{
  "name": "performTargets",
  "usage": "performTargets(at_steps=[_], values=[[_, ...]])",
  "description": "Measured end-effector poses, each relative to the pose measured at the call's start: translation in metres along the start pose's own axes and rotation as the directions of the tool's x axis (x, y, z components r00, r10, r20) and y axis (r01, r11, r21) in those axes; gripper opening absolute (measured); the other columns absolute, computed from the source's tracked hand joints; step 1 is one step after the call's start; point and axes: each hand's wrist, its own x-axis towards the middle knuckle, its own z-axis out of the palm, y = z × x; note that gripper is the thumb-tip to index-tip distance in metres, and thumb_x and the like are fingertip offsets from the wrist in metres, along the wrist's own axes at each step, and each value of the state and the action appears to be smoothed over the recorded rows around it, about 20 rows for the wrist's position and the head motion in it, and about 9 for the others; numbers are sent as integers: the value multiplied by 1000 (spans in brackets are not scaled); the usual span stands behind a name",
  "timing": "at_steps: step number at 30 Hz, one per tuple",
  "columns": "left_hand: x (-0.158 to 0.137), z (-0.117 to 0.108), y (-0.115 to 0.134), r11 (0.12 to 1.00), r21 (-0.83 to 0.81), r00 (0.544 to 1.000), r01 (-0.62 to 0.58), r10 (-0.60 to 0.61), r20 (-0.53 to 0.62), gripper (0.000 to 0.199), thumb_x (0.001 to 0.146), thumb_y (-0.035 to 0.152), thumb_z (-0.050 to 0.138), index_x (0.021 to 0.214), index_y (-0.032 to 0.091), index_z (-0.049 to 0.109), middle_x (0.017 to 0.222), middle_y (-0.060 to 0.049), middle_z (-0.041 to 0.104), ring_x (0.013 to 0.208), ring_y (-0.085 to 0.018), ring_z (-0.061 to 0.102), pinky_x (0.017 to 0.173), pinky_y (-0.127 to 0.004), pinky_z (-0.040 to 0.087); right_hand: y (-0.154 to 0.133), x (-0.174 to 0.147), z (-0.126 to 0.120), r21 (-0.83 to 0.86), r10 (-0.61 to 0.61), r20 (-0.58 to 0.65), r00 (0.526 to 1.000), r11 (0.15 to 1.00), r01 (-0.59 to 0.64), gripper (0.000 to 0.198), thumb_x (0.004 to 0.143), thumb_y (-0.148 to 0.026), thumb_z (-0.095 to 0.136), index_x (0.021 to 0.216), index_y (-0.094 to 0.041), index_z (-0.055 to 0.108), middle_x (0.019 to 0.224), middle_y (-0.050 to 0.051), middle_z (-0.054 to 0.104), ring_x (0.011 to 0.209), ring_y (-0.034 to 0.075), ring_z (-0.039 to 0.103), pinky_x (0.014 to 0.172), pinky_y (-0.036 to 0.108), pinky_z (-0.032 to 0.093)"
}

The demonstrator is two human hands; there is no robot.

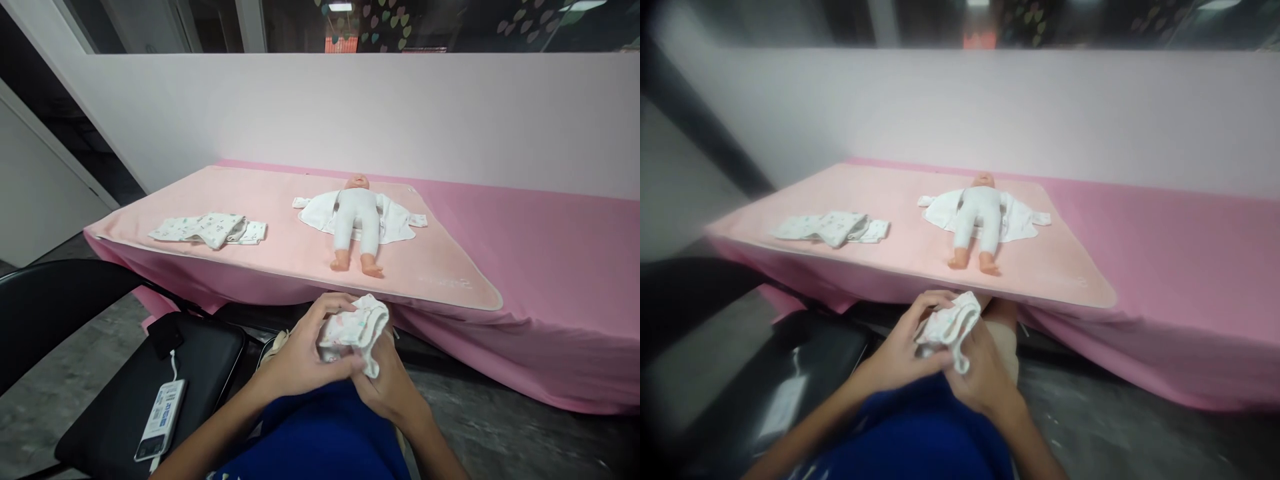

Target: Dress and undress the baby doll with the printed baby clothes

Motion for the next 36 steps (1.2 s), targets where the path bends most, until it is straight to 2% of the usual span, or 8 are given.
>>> performTargets(at_steps=[3,6,9,12,16,23,29,36], values=[[2,-1,0,998,57,985,30,-20,-170,22,104,35,68,121,21,67,127,-10,70,119,-27,67,107,-39,51,5,-3,2,25,24,7,1000,999,-24,40,102,-18,55,141,-26,58,132,14,68,122,33,67,106,52,56],[-1,-11,-6,994,95,955,58,-27,-295,18,110,34,58,112,19,68,104,-5,72,94,-19,68,87,-31,54,12,-3,-8,53,72,-173,982,997,-64,40,99,-15,59,137,-27,58,124,11,65,113,30,67,96,47,58],[-3,-29,-7,981,186,948,-51,106,-300,24,108,23,59,131,22,64,112,-6,73,98,-18,69,86,-29,54,14,6,-37,32,29,-350,936,999,-19,55,94,-8,63,143,-32,53,115,7,62,102,25,67,87,41,58],[2,-45,4,920,289,931,-263,321,-173,46,105,11,57,149,26,57,126,-9,73,107,-19,71,89,-31,56,5,25,-74,-155,-77,-164,983,987,52,48,92,-7,65,134,-31,66,115,7,64,102,24,68,83,37,57],[16,-60,22,848,297,886,-438,463,-17,38,101,6,63,133,25,69,115,-7,78,101,-18,72,82,-31,58,-10,44,-103,-219,-104,175,979,965,142,31,93,-13,70,120,-28,73,109,5,71,93,22,72,75,31,57],[36,-76,35,821,297,866,-488,496,52,26,95,14,79,119,23,73,101,-5,79,90,-16,72,80,-31,60,-19,53,-109,-115,-202,289,936,963,243,57,99,-14,68,152,-33,63,108,5,78,82,19,72,70,29,58],[50,-83,39,819,263,860,-509,490,140,20,98,14,74,115,24,73,101,-5,76,92,-17,71,80,-32,59,-9,65,-119,-117,-182,358,916,964,238,32,98,-20,73,128,-30,75,101,5,78,84,21,74,69,31,58],[64,-67,20,864,94,866,-495,482,134,14,105,22,64,117,28,59,103,-4,64,101,-19,65,87,-37,60,-12,61,-97,77,-491,-55,869,866,494,27,88,-18,80,110,-33,75,97,6,72,98,30,76,77,45,65]])
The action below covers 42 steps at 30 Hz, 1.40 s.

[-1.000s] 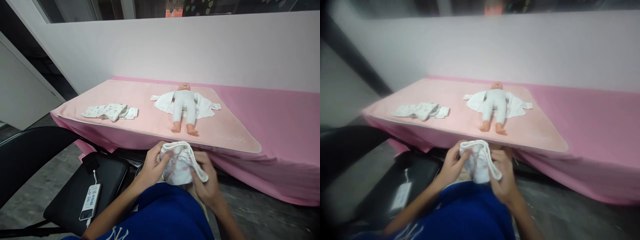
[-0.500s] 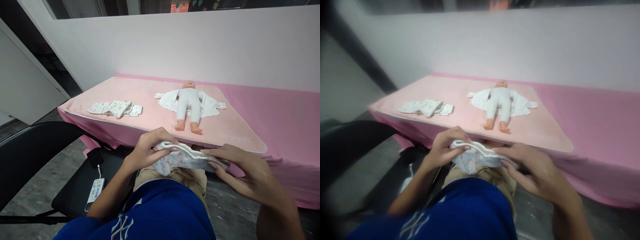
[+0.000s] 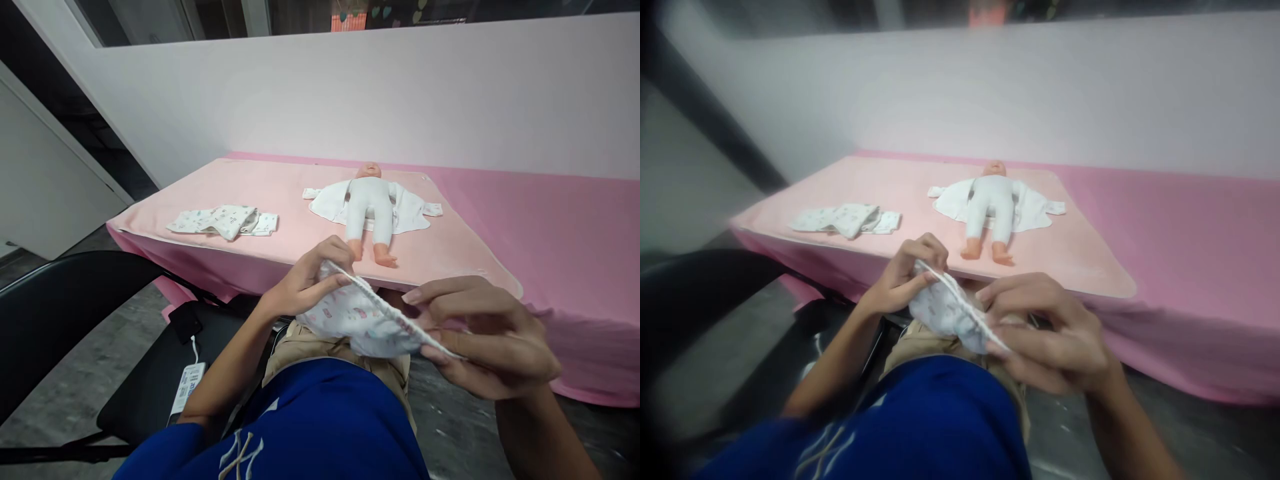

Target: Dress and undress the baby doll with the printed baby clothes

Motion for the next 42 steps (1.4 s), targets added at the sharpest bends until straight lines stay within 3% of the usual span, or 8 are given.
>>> performTargets(at_steps=[4,9,15,20,25,33,38,42], values=[[9,9,-1,996,-89,999,30,-27,34,12,107,36,62,109,25,58,115,-10,62,109,-22,65,89,-40,61,-4,6,16,262,222,-3,975,941,-213,7,101,-36,68,97,-30,65,93,6,69,84,26,73,71,43,64],[20,5,10,982,-189,999,22,-16,34,39,103,63,60,94,26,50,79,-3,60,81,-20,67,83,-44,63,8,20,4,417,431,194,881,777,-472,18,103,-41,69,97,-27,60,94,4,64,81,20,63,69,33,57],[41,-23,5,990,-100,972,104,-80,221,33,99,56,70,91,26,60,73,-2,61,72,-18,65,82,-42,63,19,40,-30,210,336,656,675,778,-592,19,100,-41,76,93,-24,72,77,-1,66,68,15,60,60,26,48],[65,-41,3,991,129,948,-18,-24,318,24,95,46,79,87,24,70,80,-3,68,78,-17,63,77,-36,55,21,54,-36,238,292,443,848,873,-425,17,102,-39,72,93,-25,77,77,0,67,72,17,60,66,30,49],[80,-40,15,928,287,909,-237,107,403,29,90,46,84,75,26,71,69,0,63,80,-20,58,82,-38,51,18,64,-29,77,273,361,892,944,-321,13,101,-31,75,90,-26,81,76,-1,70,73,16,59,64,29,48],[97,-50,-6,928,345,980,-140,80,181,43,82,56,89,63,24,68,72,-2,64,87,-22,59,86,-42,52,31,59,-28,-190,215,67,974,961,-199,10,95,-32,82,86,-27,81,74,1,72,75,19,60,63,33,47],[98,-42,-7,945,305,985,-121,75,158,39,88,47,85,64,23,66,77,-3,66,91,-21,60,89,-43,54,35,61,-31,-100,329,176,928,943,-316,21,98,-38,78,84,-23,76,77,1,72,70,16,60,62,29,44],[101,-34,-7,998,-3,971,-59,58,230,59,98,53,72,54,21,49,70,-2,55,76,-18,61,81,-43,57,28,69,-29,-146,491,442,750,865,-480,25,97,-48,78,98,-23,76,83,-1,74,69,16,63,59,26,43]])
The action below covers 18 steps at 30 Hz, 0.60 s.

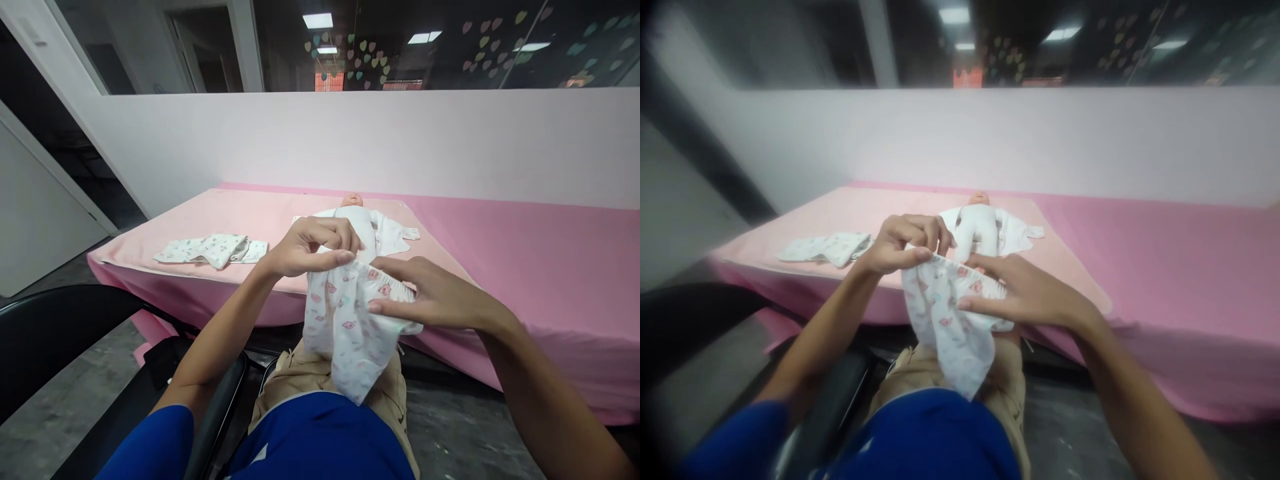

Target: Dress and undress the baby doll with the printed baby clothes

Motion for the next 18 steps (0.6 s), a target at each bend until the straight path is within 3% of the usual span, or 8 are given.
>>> performTargets(at_steps=[3,5,8,11,14,16,18], values=[[2,2,-7,988,-143,996,58,-48,75,70,99,57,69,51,21,33,60,1,40,56,-13,46,58,-35,48,-4,0,1,17,-38,102,994,999,36,32,102,-48,72,83,-22,71,75,-1,68,66,15,60,61,27,45],[2,2,-11,985,-157,994,76,-63,88,69,99,54,71,53,21,32,57,3,34,51,-11,36,52,-32,38,-4,-2,1,102,-117,45,992,988,112,34,106,-45,65,82,-21,70,81,1,69,73,17,63,68,29,49],[-1,5,-11,984,-131,980,125,-101,173,51,93,46,80,62,21,49,60,4,41,54,-10,38,53,-29,33,-2,-8,5,320,-137,-156,978,930,181,25,108,-44,62,101,-23,73,98,4,71,85,19,66,76,31,54],[-5,10,-5,981,-87,955,176,-148,258,42,83,45,90,71,20,58,66,5,48,60,-10,43,56,-27,34,3,-11,13,507,-50,-195,980,850,144,30,107,-49,61,114,-22,72,101,5,68,85,19,66,74,30,55],[-8,15,-2,966,-77,963,246,-234,137,43,90,54,81,75,19,60,73,2,54,68,-13,50,64,-26,42,16,-12,25,572,45,-85,995,820,12,36,107,-52,62,125,-21,69,107,7,69,93,20,67,79,30,58],[-10,20,-4,946,-104,951,307,-309,-6,44,95,59,72,83,18,63,80,-1,60,75,-14,54,69,-26,46,27,-10,34,516,82,15,997,853,-78,52,97,-55,76,136,-22,66,114,7,70,102,22,68,87,32,59],[-13,26,-7,922,-117,924,370,-378,-57,43,97,59,70,87,17,64,85,-2,62,77,-15,55,71,-25,47,37,-6,44,429,80,141,987,893,-133,64,85,-56,88,135,-21,69,114,6,73,102,24,69,90,33,60]])
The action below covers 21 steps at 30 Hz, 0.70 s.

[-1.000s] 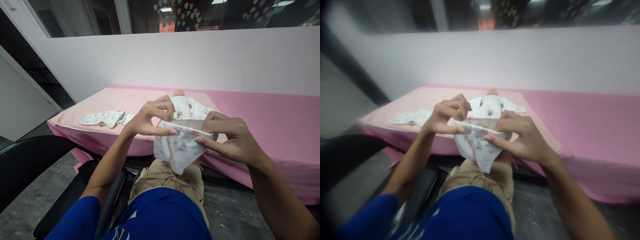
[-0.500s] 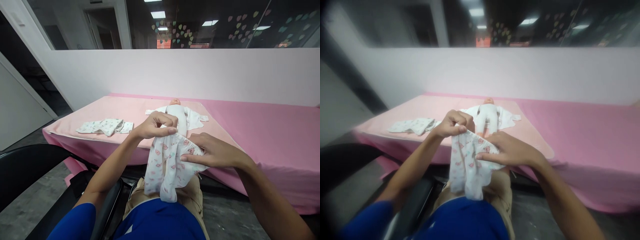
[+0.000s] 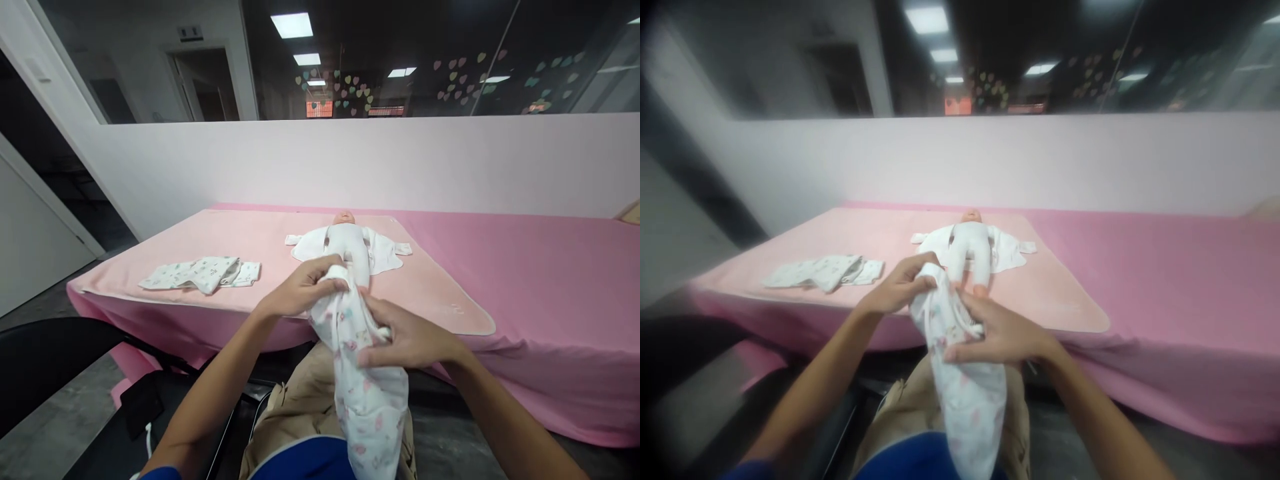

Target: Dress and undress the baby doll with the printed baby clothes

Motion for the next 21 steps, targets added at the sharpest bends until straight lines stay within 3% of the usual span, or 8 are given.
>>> performTargets(at_steps=[2,4,6,9,11,14,17,21], values=[[-3,6,-7,997,16,996,71,-72,43,40,99,55,69,89,16,67,87,-3,64,79,-15,57,72,-25,47,10,6,6,-44,18,103,995,999,-14,52,85,-57,88,121,-21,76,105,4,75,96,22,70,89,32,59],[-9,9,-18,992,11,988,126,-127,83,39,100,54,67,91,16,68,88,-3,65,79,-15,57,73,-25,46,16,10,10,-41,-6,112,994,999,11,38,92,-54,82,107,-20,78,98,3,75,88,20,69,84,30,58],[-16,8,-30,986,-36,981,163,-158,117,41,98,55,70,88,15,66,83,-1,61,74,-14,54,69,-25,43,21,11,11,-24,-83,-12,996,996,83,32,98,-51,75,103,-19,77,102,5,75,89,19,68,84,30,57],[-24,3,-45,980,-99,970,171,-150,193,45,88,56,82,84,15,62,79,1,55,72,-13,50,68,-25,41,26,8,5,18,-170,-213,962,984,177,34,105,-51,64,109,-20,77,117,10,73,103,23,68,93,35,57],[-26,4,-48,983,-81,972,162,-144,184,42,89,55,81,91,16,64,87,-1,58,79,-15,54,74,-26,44,31,6,4,63,-116,-229,966,989,134,38,106,-53,62,124,-22,75,123,10,73,111,25,68,100,39,57],[-23,13,-43,985,-19,984,173,-172,43,34,102,52,67,103,18,64,97,-2,60,90,-18,57,84,-28,48,36,4,11,52,37,-69,997,998,-34,54,95,-55,78,138,-23,69,121,7,76,109,25,70,98,37,58],[-21,22,-36,979,9,979,204,-204,-2,31,105,50,61,103,19,62,98,-2,61,92,-18,57,86,-29,48,37,3,24,-14,136,28,990,991,-136,57,84,-55,88,128,-21,73,112,5,78,99,24,72,89,34,61],[-30,23,-37,974,-33,970,223,-218,103,35,101,52,67,108,17,65,99,-3,60,92,-19,58,84,-29,48,33,1,27,42,136,-88,987,990,-133,44,93,-57,80,115,-19,76,106,5,78,97,25,72,87,35,61]])
